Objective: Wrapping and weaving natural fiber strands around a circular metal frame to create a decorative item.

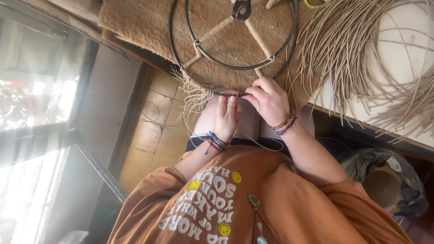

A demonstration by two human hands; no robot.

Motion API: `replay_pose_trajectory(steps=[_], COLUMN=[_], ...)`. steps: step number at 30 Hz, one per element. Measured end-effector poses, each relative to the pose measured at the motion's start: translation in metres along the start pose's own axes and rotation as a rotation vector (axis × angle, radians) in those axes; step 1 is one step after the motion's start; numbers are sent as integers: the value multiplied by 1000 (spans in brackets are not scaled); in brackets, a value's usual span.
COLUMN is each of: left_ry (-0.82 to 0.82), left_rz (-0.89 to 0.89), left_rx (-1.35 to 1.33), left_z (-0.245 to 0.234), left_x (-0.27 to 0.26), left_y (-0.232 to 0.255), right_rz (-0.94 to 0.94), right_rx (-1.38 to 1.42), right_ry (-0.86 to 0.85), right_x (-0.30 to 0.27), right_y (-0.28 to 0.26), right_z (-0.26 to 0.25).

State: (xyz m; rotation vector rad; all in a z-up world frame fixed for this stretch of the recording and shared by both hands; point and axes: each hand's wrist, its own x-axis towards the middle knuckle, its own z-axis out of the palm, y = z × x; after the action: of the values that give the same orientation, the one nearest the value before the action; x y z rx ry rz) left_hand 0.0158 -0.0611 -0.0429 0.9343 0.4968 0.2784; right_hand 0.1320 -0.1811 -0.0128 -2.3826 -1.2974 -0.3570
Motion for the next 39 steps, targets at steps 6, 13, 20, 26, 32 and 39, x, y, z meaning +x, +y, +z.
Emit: replay_pose_trajectory(steps=[6,13,20,26,32,39], left_ry=[-112,170,322,31,-135,-166], left_rz=[-182,-20,158,795,1124,1033], left_rx=[-470,215,678,1411,1370,1244], left_z=[12,-5,-48,-94,-105,-37], left_x=[-4,2,8,26,34,7], left_y=[12,8,62,94,117,125], right_rz=[80,91,92,119,225,-63], right_rx=[107,137,157,251,146,-290], right_ry=[37,-17,40,19,16,67], right_x=[2,5,4,6,2,56], right_y=[1,-3,-4,-8,86,163], right_z=[1,-4,-2,-23,-78,-96])
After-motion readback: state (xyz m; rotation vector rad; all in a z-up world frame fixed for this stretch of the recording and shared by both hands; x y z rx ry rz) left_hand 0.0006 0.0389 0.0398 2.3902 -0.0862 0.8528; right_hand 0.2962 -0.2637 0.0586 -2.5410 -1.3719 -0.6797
